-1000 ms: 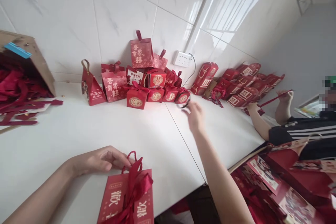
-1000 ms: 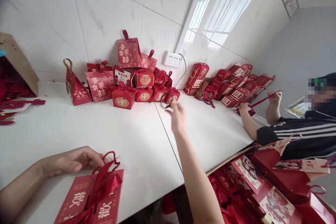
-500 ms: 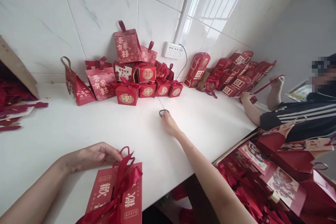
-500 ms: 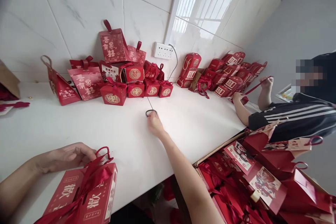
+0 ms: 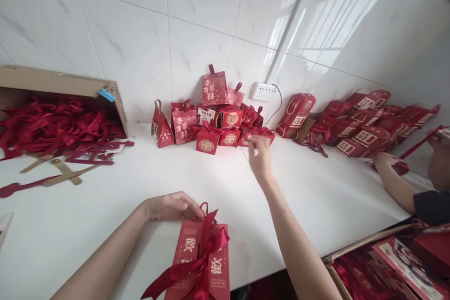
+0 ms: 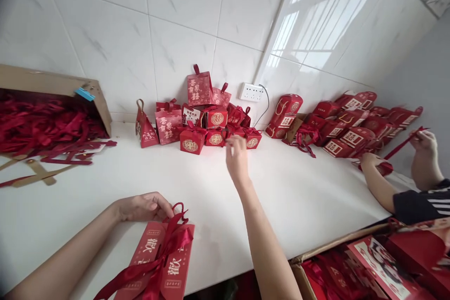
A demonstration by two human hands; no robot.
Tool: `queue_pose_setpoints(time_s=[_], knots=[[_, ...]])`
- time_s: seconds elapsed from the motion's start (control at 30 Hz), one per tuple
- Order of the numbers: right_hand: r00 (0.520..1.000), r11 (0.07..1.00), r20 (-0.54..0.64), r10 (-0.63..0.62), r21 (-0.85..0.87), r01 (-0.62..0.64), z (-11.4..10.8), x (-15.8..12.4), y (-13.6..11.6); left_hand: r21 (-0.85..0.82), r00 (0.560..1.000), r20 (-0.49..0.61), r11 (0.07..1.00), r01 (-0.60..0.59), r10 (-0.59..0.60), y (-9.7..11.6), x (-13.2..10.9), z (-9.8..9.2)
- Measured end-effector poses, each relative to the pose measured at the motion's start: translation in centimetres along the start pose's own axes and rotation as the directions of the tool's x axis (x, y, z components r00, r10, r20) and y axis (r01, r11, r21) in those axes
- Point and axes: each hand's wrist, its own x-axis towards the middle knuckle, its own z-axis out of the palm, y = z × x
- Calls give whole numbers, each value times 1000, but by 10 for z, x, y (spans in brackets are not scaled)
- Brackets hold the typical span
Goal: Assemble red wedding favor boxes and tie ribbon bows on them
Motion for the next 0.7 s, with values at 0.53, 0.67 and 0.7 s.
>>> queue_pose_setpoints(time_s=[0.53, 0.67, 0.7], knots=[[641, 995, 761, 100, -96, -42, 55, -54, -19, 51, 999, -33, 999, -5, 7, 0, 1, 2], [696, 981, 693, 189, -164, -104, 55, -52, -12, 81, 999, -40, 997, -14, 17, 1, 1, 4], [688, 985, 705, 171, -142, -100, 50, -56, -17, 92, 999, -46, 996, -11, 15, 1, 1, 5]])
